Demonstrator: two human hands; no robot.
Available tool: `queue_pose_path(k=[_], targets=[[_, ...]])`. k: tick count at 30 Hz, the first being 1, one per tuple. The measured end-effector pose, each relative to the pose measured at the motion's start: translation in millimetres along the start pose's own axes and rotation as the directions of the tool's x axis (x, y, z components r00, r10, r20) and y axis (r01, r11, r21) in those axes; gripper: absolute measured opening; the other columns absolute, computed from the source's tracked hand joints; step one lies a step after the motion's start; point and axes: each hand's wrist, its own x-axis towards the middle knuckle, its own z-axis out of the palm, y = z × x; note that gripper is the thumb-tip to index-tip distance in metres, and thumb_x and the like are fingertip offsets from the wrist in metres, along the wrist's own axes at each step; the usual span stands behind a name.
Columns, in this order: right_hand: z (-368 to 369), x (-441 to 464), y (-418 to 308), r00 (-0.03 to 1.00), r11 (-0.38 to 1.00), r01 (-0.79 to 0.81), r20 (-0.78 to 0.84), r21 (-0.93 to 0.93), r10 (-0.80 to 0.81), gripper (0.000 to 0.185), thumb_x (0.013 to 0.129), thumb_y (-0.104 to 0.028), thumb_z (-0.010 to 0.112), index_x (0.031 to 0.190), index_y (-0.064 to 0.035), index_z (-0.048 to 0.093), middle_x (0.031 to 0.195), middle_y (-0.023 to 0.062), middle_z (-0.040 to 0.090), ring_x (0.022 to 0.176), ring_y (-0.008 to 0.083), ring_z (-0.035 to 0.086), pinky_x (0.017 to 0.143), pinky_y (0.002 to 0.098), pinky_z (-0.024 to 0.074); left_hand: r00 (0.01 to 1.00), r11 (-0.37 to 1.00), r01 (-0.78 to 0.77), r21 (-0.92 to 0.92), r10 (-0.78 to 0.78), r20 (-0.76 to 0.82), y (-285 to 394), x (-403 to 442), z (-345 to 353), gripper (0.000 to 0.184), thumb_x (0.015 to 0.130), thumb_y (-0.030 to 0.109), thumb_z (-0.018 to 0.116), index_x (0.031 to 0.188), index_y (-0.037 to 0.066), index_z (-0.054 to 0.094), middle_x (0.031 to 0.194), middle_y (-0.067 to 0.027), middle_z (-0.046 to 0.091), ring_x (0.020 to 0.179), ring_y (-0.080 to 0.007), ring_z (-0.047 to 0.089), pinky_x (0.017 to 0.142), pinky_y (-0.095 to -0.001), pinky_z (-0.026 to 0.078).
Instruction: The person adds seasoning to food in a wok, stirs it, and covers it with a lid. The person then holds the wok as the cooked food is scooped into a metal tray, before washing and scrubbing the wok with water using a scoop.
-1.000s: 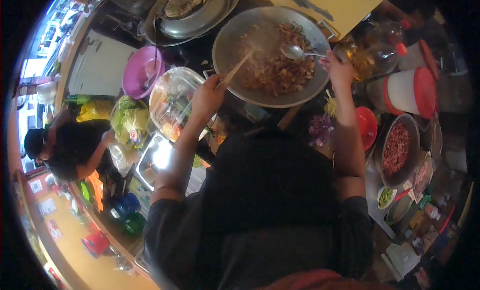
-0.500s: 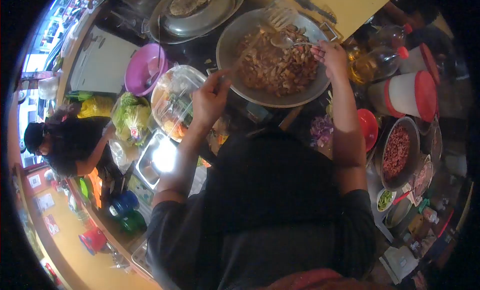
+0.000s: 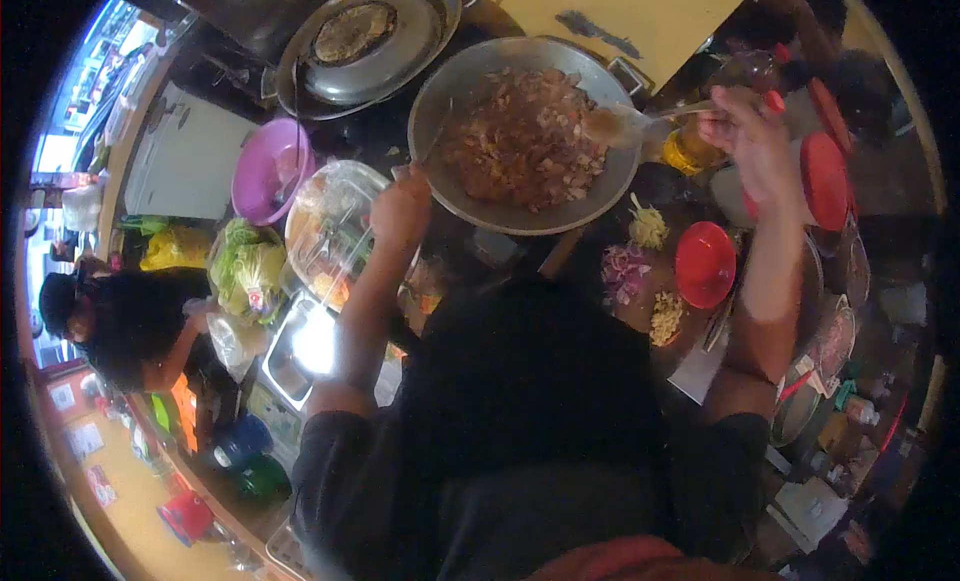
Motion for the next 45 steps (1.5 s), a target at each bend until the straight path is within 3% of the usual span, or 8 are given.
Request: queue_pose_path(k=[7,11,18,21,22,26,30,45], targets=[[-10,-69,-98,0.981,0.981,0.193,-0.017,-0.018,-0.193,0.028,0.081,-0.025,0.063,0.099,-0.0029,0.060,0.085,0.0059,0.060,0.068,0.0124,0.058,0.066,0.0261,0.0507,0.968,0.967,-0.244,-0.069,0.247,0.040,23,-16,-16,0.016,0.082,0.010,0.045,0.097,0.009,0.050,0.078,-0.0118,0.060,0.059,-0.0316,0.062,0.046,-0.0417,0.048],[-23,-91,-131,0.979,0.974,0.140,-0.120,-0.179,-0.163,0.029,0.082,-0.026,0.058,0.099,-0.0026,0.059,0.084,0.0057,0.058,0.064,0.0111,0.056,0.063,0.0219,0.0495,0.912,0.909,-0.379,0.172,0.399,-0.099,4,-30,-91,0.032,0.073,0.006,0.051,0.102,0.017,0.058,0.072,-0.0069,0.054,0.063,-0.0269,0.057,0.059,-0.0405,0.046],[-19,-124,-162,0.992,0.921,0.074,-0.069,-0.383,-0.108,0.041,0.084,-0.023,0.055,0.113,0.0043,0.045,0.082,0.0036,0.055,0.066,0.0026,0.052,0.046,0.0171,0.0443,0.957,0.951,-0.186,0.246,0.119,0.264,-14,-65,-133,0.043,0.072,0.004,0.052,0.110,0.022,0.057,0.092,-0.0138,0.052,0.081,-0.0328,0.057,0.069,-0.0444,0.047],[-24,-134,-160,0.983,0.912,0.129,-0.069,-0.389,-0.169,0.040,0.084,-0.023,0.055,0.112,0.0041,0.046,0.082,0.0040,0.056,0.067,0.0034,0.053,0.048,0.0180,0.0444,0.976,0.978,-0.177,0.114,0.160,0.145,-20,-64,-78,0.042,0.074,0.007,0.052,0.113,0.023,0.056,0.093,-0.0153,0.052,0.086,-0.0343,0.057,0.071,-0.0450,0.049],[-27,-137,-160,0.981,0.910,0.139,-0.072,-0.391,-0.181,0.040,0.084,-0.023,0.055,0.112,0.0040,0.046,0.082,0.0041,0.056,0.067,0.0036,0.053,0.048,0.0182,0.0444,0.953,0.991,-0.064,0.117,0.026,0.300,-3,-53,-76,0.039,0.078,0.010,0.050,0.115,0.023,0.056,0.098,-0.0161,0.053,0.090,-0.0353,0.058,0.069,-0.0461,0.050],[-28,-150,-165,0.973,0.895,0.156,-0.092,-0.418,-0.213,0.039,0.084,-0.024,0.055,0.111,0.0037,0.047,0.083,0.0046,0.056,0.068,0.0047,0.053,0.050,0.0193,0.0444,0.965,0.998,-0.015,0.053,0.000,0.264,21,-26,-57,0.033,0.085,0.017,0.046,0.116,0.024,0.056,0.100,-0.0163,0.055,0.079,-0.0377,0.060,0.065,-0.0467,0.050],[-30,-157,-167,0.968,0.887,0.147,-0.121,-0.438,-0.220,0.038,0.084,-0.024,0.055,0.110,0.0033,0.048,0.083,0.0051,0.057,0.069,0.0057,0.054,0.053,0.0204,0.0445,0.988,0.984,-0.072,-0.162,0.093,0.124,35,-12,-88,0.031,0.087,0.023,0.045,0.116,0.022,0.056,0.104,-0.0163,0.056,0.081,-0.0387,0.060,0.067,-0.0467,0.049],[-42,-171,-160,0.954,0.886,0.142,-0.177,-0.441,-0.241,0.035,0.084,-0.026,0.056,0.105,0.0021,0.051,0.085,0.0068,0.058,0.074,0.0096,0.055,0.061,0.0245,0.0448,0.946,0.971,-0.239,-0.012,0.235,0.223,93,38,-7,0.033,0.083,0.021,0.049,0.115,0.016,0.050,0.106,-0.0170,0.054,0.077,-0.0372,0.062,0.066,-0.0467,0.051]])
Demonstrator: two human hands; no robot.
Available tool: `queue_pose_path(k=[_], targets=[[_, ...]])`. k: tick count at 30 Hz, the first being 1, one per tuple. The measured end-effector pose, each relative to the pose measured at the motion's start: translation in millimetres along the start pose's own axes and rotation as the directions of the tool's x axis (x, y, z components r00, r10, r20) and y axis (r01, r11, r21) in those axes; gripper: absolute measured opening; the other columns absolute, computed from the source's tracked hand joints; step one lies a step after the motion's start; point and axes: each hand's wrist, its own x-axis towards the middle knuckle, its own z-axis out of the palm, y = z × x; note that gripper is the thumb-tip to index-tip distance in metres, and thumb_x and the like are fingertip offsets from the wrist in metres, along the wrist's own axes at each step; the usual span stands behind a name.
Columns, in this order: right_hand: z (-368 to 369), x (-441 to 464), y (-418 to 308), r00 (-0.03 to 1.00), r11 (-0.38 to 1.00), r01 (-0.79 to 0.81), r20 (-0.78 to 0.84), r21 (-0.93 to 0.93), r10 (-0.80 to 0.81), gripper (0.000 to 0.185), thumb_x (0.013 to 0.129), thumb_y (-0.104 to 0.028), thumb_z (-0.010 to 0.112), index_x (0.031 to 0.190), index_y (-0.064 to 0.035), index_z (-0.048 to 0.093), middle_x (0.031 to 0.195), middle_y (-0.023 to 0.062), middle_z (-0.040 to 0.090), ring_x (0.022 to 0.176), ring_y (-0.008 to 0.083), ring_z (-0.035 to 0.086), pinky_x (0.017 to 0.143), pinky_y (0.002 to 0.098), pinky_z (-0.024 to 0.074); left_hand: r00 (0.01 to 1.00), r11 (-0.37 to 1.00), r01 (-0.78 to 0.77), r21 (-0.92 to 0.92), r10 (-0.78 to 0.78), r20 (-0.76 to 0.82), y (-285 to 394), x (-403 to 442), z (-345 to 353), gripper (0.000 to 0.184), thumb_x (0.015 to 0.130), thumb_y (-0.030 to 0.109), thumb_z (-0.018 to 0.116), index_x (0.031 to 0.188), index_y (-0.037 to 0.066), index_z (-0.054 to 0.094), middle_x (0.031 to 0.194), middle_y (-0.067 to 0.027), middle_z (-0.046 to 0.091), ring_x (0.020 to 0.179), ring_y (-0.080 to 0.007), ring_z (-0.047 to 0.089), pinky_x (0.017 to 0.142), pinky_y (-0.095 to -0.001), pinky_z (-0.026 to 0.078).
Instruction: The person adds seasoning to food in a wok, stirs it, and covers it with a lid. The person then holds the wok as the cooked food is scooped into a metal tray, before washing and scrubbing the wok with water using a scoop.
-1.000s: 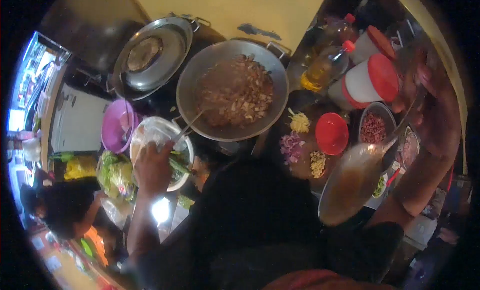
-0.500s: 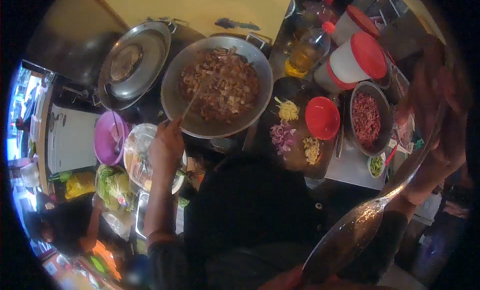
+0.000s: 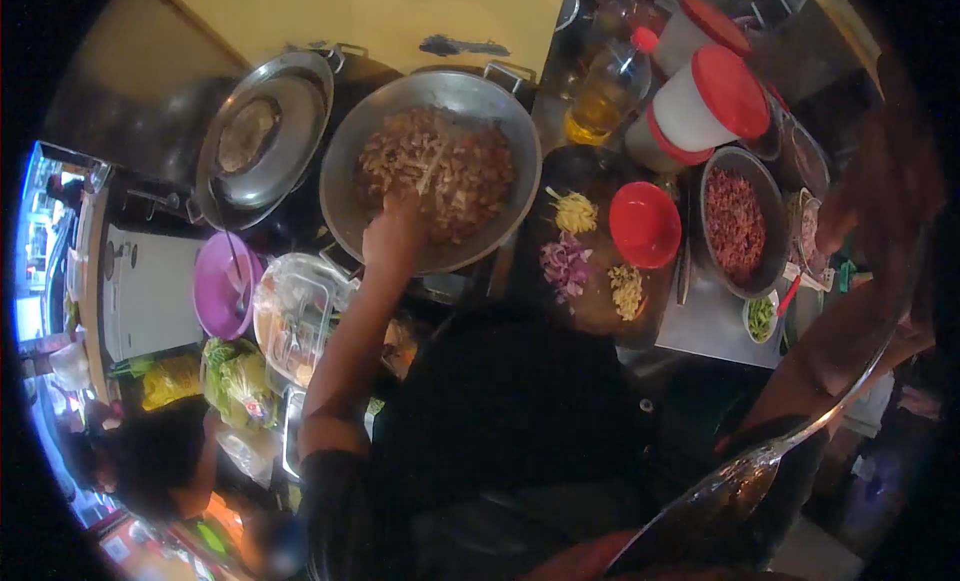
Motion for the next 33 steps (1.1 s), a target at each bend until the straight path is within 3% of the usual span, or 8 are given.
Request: queue_pose_path(k=[5,10,16,19,26,28,31,33], targets=[[-3,0,3,1.000,1.000,0.012,-0.012,0.006,-0.012,0.034,0.085,-0.027,0.056,0.104,0.0016,0.053,0.085,0.0074,0.059,0.075,0.0109,0.056,0.063,0.0259,0.0449,0.995,1.000,-0.029,0.004,0.029,0.100,-14,-47,-47,0.034,0.082,0.014,0.048,0.115,0.016,0.052,0.104,-0.0170,0.053,0.076,-0.0369,0.062,0.064,-0.0471,0.050],[-6,-2,5,0.999,1.000,0.025,-0.034,0.008,-0.024,0.034,0.085,-0.027,0.056,0.103,0.0012,0.054,0.086,0.0080,0.060,0.077,0.0122,0.056,0.066,0.0273,0.0449,1.000,0.999,-0.008,-0.040,0.008,0.001,-27,-98,-117,0.032,0.084,0.015,0.048,0.114,0.021,0.058,0.091,-0.0132,0.057,0.078,-0.0345,0.061,0.064,-0.0428,0.050],[-7,-5,11,0.998,0.999,0.035,-0.054,0.001,-0.035,0.033,0.085,-0.028,0.056,0.101,0.0007,0.055,0.086,0.0087,0.060,0.079,0.0138,0.057,0.069,0.0289,0.0450,0.954,0.993,0.060,0.105,-0.088,0.287,-13,-110,-103,0.037,0.084,0.017,0.045,0.118,0.024,0.055,0.099,-0.0153,0.055,0.081,-0.0367,0.060,0.070,-0.0487,0.048],[-6,-9,17,0.998,0.999,0.032,-0.058,-0.006,-0.032,0.033,0.085,-0.028,0.056,0.100,0.0005,0.056,0.087,0.0091,0.061,0.080,0.0145,0.057,0.071,0.0297,0.0451,0.969,0.991,0.130,-0.020,-0.123,0.214,-5,-83,-60,0.040,0.082,0.015,0.045,0.120,0.025,0.052,0.111,-0.0194,0.053,0.090,-0.0381,0.059,0.073,-0.0498,0.048],[-16,-13,56,0.994,0.999,0.016,-0.107,-0.044,-0.020,0.032,0.085,-0.029,0.056,0.098,-0.0001,0.058,0.087,0.0099,0.061,0.082,0.0163,0.058,0.074,0.0317,0.0452,0.996,0.988,0.087,-0.130,-0.085,0.021,-17,-40,-37,0.038,0.082,0.015,0.044,0.119,0.022,0.053,0.103,-0.0179,0.057,0.083,-0.0397,0.059,0.072,-0.0472,0.048],[-19,-15,98,0.989,0.993,-0.020,-0.148,-0.113,0.003,0.032,0.085,-0.029,0.056,0.098,-0.0003,0.058,0.088,0.0102,0.062,0.082,0.0169,0.058,0.075,0.0322,0.0453,0.991,0.979,0.125,-0.159,-0.116,0.066,-18,-43,-48,0.039,0.082,0.015,0.044,0.120,0.020,0.053,0.104,-0.0177,0.058,0.083,-0.0393,0.059,0.072,-0.0468,0.048],[5,-27,186,0.883,0.857,-0.224,-0.469,-0.464,-0.023,0.025,0.086,-0.026,0.058,0.086,-0.0011,0.059,0.079,0.0116,0.063,0.074,0.0178,0.059,0.066,0.0306,0.0455,0.982,0.980,0.173,-0.094,-0.179,-0.065,-26,-30,-36,0.032,0.085,0.017,0.041,0.115,0.015,0.052,0.104,-0.0191,0.056,0.080,-0.0386,0.062,0.066,-0.0487,0.050],[7,-37,260,0.871,0.880,-0.250,-0.490,-0.403,0.023,0.028,0.087,-0.027,0.058,0.086,0.0002,0.058,0.075,0.0113,0.062,0.069,0.0194,0.058,0.064,0.0315,0.0448,0.991,0.999,-0.006,-0.052,-0.001,-0.132,-37,-24,4,0.033,0.085,0.015,0.040,0.116,0.016,0.050,0.101,-0.0185,0.057,0.078,-0.0377,0.062,0.066,-0.0488,0.050]])
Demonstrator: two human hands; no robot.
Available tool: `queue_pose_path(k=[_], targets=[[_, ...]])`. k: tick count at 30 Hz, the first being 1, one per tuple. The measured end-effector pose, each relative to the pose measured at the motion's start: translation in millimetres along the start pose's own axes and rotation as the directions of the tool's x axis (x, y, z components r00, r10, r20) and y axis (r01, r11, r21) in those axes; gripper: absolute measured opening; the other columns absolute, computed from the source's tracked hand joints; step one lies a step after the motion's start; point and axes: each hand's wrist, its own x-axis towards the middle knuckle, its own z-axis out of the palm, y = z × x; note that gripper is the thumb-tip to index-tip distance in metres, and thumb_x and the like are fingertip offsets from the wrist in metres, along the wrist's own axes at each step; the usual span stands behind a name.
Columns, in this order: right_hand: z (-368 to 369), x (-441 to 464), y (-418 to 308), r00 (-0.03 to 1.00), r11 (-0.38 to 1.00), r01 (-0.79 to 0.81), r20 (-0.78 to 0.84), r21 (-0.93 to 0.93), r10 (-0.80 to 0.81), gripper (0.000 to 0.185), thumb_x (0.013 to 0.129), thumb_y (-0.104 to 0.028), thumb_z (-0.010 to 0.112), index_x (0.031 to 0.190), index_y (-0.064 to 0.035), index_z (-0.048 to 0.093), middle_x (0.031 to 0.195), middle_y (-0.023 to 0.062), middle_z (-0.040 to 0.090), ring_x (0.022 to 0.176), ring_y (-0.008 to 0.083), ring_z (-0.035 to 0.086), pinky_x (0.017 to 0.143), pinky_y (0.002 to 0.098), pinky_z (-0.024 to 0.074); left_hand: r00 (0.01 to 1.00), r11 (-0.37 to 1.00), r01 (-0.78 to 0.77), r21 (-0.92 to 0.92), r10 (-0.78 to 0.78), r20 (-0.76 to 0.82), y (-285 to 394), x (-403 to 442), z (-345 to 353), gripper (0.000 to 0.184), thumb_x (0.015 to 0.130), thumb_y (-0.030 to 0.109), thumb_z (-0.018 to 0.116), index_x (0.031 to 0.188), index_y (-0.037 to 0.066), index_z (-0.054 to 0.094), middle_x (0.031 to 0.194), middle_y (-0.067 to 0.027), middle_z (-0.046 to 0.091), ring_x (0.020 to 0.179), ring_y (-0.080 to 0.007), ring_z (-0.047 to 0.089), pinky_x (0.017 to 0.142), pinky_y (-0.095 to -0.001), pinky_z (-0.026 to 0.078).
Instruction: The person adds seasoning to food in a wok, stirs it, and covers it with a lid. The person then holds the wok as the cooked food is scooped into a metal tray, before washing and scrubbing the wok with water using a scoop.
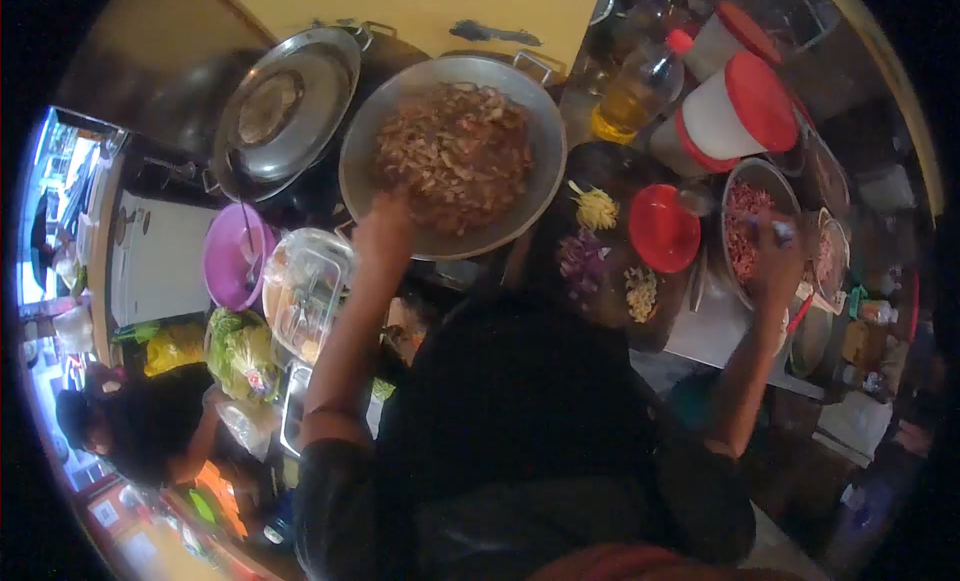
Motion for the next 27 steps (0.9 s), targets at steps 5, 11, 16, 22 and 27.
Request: queue_pose_path(k=[5,11,16,22,27], targets=[[50,-48,54,0.982,0.985,-0.172,-0.087,-0.030,0.169,0.033,0.085,-0.030,0.060,0.085,0.0026,0.057,0.070,0.0092,0.061,0.063,0.0182,0.056,0.058,0.0317,0.0439,0.962,0.996,0.044,0.076,-0.062,0.266,27,-38,-65,0.037,0.084,0.012,0.043,0.119,0.018,0.052,0.097,-0.0145,0.058,0.078,-0.0360,0.062,0.066,-0.0471,0.050],[77,-75,72,0.865,0.746,-0.476,0.096,0.466,0.492,0.022,0.087,-0.024,0.056,0.075,-0.0052,0.058,0.063,-0.0024,0.051,0.056,0.0062,0.046,0.047,0.0225,0.0348,0.972,0.985,0.008,0.172,-0.048,0.232,23,-59,-58,0.035,0.084,0.012,0.044,0.118,0.014,0.052,0.090,-0.0140,0.057,0.076,-0.0361,0.062,0.064,-0.0467,0.050],[98,-79,105,0.849,0.692,-0.488,0.108,0.532,0.516,0.019,0.085,-0.023,0.060,0.075,-0.0074,0.058,0.060,-0.0039,0.048,0.046,0.0052,0.041,0.040,0.0194,0.0304,0.988,0.980,-0.016,0.197,-0.015,0.152,17,-22,-14,0.041,0.081,0.010,0.047,0.122,0.013,0.044,0.104,-0.0160,0.054,0.071,-0.0327,0.064,0.061,-0.0452,0.052],[84,-90,99,0.730,0.468,-0.626,0.257,0.624,0.633,0.025,0.081,-0.026,0.067,0.093,-0.0076,0.055,0.077,0.0039,0.061,0.058,0.0132,0.054,0.045,0.0240,0.0408,0.990,0.988,-0.032,0.153,0.010,0.143,38,-58,-90,0.037,0.080,0.009,0.047,0.118,0.010,0.046,0.098,-0.0174,0.055,0.070,-0.0337,0.063,0.058,-0.0436,0.052],[85,-95,86,0.698,0.460,-0.650,0.236,0.605,0.677,0.025,0.080,-0.028,0.066,0.091,-0.0109,0.053,0.076,0.0017,0.058,0.062,0.0115,0.054,0.044,0.0241,0.0404,0.986,0.995,0.028,0.099,-0.044,0.160,34,-46,-20,0.034,0.081,0.009,0.045,0.116,0.012,0.046,0.097,-0.0177,0.056,0.075,-0.0367,0.063,0.061,-0.0478,0.051]])
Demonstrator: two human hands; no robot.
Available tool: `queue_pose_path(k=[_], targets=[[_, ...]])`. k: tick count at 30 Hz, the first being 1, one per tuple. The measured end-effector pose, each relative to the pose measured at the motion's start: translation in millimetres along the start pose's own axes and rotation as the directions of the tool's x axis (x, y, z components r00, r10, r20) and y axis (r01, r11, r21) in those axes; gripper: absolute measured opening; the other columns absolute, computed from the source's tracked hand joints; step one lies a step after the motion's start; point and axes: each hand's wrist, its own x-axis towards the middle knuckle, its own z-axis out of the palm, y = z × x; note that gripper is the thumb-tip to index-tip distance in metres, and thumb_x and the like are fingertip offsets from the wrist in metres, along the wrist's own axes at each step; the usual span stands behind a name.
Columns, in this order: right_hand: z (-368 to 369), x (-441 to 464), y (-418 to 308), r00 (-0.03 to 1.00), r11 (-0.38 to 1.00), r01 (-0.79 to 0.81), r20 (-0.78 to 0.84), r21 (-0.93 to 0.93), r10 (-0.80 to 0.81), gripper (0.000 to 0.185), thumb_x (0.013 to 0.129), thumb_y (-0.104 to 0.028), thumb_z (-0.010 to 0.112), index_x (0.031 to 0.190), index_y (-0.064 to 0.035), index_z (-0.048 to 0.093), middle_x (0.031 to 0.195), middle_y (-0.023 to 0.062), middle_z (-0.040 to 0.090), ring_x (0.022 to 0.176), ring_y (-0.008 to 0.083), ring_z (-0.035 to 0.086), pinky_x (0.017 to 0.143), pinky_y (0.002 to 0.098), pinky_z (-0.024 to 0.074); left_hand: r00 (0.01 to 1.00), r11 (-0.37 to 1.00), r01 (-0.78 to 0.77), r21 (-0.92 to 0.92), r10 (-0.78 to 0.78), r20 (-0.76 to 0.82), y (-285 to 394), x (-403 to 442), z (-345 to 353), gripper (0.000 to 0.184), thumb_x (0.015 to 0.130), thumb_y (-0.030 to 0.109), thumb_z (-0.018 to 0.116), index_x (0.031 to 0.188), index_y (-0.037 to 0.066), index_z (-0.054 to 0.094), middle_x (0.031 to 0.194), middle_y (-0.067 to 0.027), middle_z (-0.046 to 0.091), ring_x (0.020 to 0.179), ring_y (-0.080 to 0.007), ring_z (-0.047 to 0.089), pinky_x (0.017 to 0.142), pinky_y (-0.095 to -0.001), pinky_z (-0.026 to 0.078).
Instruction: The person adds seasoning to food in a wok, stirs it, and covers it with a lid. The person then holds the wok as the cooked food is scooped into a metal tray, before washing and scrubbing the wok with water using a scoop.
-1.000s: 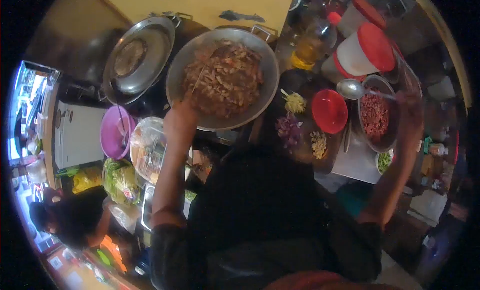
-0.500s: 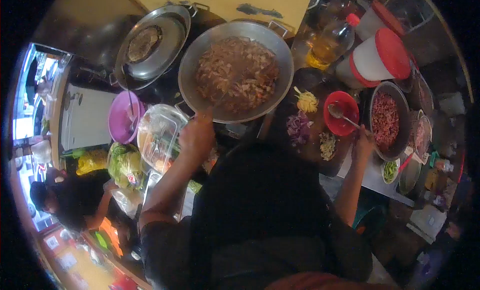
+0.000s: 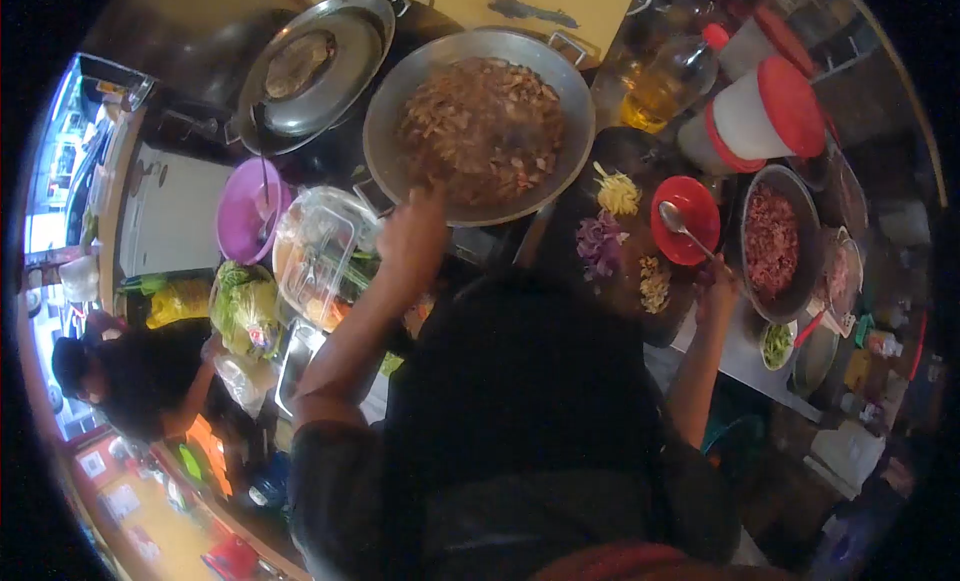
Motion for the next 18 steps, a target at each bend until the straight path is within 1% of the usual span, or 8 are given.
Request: queue_pose_path(k=[1,5,8,10,11,13,16,18], targets=[[4,-7,-4,0.999,1.000,0.003,-0.040,-0.019,-0.004,0.019,0.081,-0.029,0.065,0.080,-0.0121,0.056,0.068,-0.0019,0.054,0.056,0.0075,0.051,0.044,0.0228,0.0391,0.997,1.000,0.023,0.016,-0.024,0.068,6,6,-17,0.035,0.082,0.009,0.044,0.117,0.012,0.048,0.094,-0.0171,0.057,0.078,-0.0370,0.063,0.064,-0.0480,0.051],[-18,14,15,0.999,0.991,0.045,0.030,-0.123,-0.041,0.021,0.081,-0.030,0.065,0.084,-0.0110,0.056,0.070,-0.0015,0.055,0.058,0.0063,0.052,0.045,0.0211,0.0390,0.999,0.998,0.020,-0.054,-0.019,0.029,-2,-20,-49,0.035,0.081,0.010,0.044,0.116,0.013,0.051,0.093,-0.0161,0.057,0.078,-0.0360,0.062,0.067,-0.0462,0.050],[-26,25,29,0.953,0.918,0.299,0.035,-0.260,-0.301,0.027,0.081,-0.031,0.065,0.090,-0.0072,0.056,0.072,0.0007,0.056,0.059,0.0069,0.053,0.047,0.0203,0.0395,0.995,0.999,-0.004,-0.052,0.010,0.100,3,-57,-69,0.035,0.081,0.011,0.044,0.116,0.015,0.053,0.093,-0.0157,0.058,0.078,-0.0354,0.062,0.069,-0.0454,0.050],[-7,-8,8,0.812,0.788,0.537,-0.067,-0.303,-0.579,0.036,0.081,-0.031,0.066,0.100,-0.0024,0.054,0.076,0.0036,0.057,0.060,0.0108,0.054,0.049,0.0235,0.0414,0.995,0.987,-0.008,-0.158,0.023,0.096,13,-66,-61,0.035,0.084,0.014,0.040,0.115,0.020,0.055,0.082,-0.0144,0.058,0.078,-0.0359,0.061,0.067,-0.0472,0.049],[-1,-21,-7,0.813,0.786,0.540,-0.054,-0.300,-0.579,0.036,0.081,-0.031,0.066,0.100,-0.0024,0.054,0.076,0.0036,0.057,0.060,0.0108,0.054,0.049,0.0235,0.0414,0.996,0.990,0.023,-0.140,-0.011,0.084,20,-56,-45,0.030,0.084,0.015,0.040,0.109,0.017,0.056,0.084,-0.0152,0.059,0.077,-0.0372,0.061,0.067,-0.0494,0.049],[5,-43,-31,0.835,0.715,0.522,0.106,-0.465,-0.540,0.058,0.079,-0.032,0.068,0.116,0.0018,0.040,0.103,0.0150,0.055,0.087,0.0188,0.055,0.075,0.0298,0.0439,0.998,0.982,0.037,-0.186,-0.026,0.060,27,-27,-17,0.026,0.083,0.015,0.041,0.102,0.014,0.058,0.087,-0.0167,0.061,0.077,-0.0384,0.062,0.068,-0.0507,0.048],[12,-41,-37,0.814,0.593,0.481,0.077,-0.645,-0.576,0.042,0.081,-0.024,0.066,0.110,0.0006,0.047,0.099,0.0129,0.055,0.085,0.0176,0.054,0.076,0.0307,0.0431,0.996,0.989,0.079,-0.125,-0.073,0.053,25,5,-6,0.023,0.083,0.016,0.041,0.097,0.010,0.058,0.090,-0.0181,0.062,0.079,-0.0395,0.061,0.068,-0.0505,0.048],[18,-53,-48,0.784,0.613,0.559,0.117,-0.558,-0.609,0.035,0.082,-0.020,0.063,0.108,-0.0002,0.049,0.097,0.0114,0.055,0.085,0.0170,0.054,0.076,0.0302,0.0431,0.997,0.987,0.050,-0.152,-0.057,-0.043,30,7,-18,0.022,0.083,0.016,0.042,0.096,0.008,0.058,0.089,-0.0186,0.062,0.079,-0.0387,0.062,0.068,-0.0496,0.049]])
